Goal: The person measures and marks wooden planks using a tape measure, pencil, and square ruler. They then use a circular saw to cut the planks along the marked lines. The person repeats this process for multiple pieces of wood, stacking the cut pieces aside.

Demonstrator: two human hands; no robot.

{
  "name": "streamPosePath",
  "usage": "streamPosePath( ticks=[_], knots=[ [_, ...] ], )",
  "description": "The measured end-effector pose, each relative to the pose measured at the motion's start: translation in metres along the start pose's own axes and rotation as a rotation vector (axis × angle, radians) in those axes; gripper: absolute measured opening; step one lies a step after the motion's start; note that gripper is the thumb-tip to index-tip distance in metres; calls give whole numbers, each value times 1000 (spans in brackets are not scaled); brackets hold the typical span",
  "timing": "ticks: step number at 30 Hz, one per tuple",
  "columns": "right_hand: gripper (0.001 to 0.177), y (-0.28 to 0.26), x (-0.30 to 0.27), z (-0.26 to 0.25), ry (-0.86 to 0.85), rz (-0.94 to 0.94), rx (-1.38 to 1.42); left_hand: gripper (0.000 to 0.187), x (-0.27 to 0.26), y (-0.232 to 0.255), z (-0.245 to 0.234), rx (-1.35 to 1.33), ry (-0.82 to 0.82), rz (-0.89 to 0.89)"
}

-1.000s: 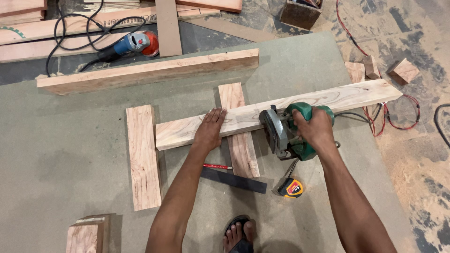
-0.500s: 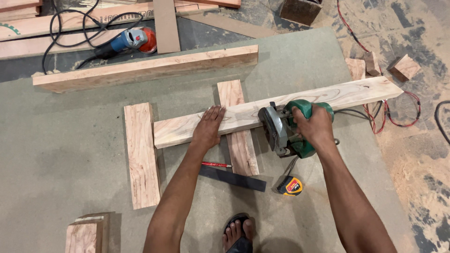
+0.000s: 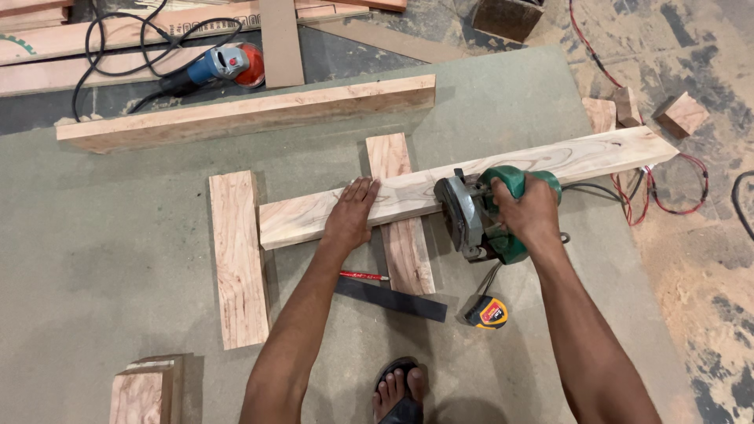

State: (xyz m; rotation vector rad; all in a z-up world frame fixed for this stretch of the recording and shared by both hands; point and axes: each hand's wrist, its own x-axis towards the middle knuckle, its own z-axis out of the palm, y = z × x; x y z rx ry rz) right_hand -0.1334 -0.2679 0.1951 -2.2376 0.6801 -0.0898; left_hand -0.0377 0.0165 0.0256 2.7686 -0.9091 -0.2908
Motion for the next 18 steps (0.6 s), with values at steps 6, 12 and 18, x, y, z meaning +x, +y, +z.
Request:
streamPosePath(
  ticks=[6,12,18],
  knots=[
    [36,-1,2,1,11,6,-26,110,0,1,-3,-10,-41,-9],
    [37,3,5,4,24,10,-33,109,-1,-1,-1,-30,-23,0],
    [37,5,9,4,35,-14,-37,107,-1,-2,0,-23,6,14]
  ],
)
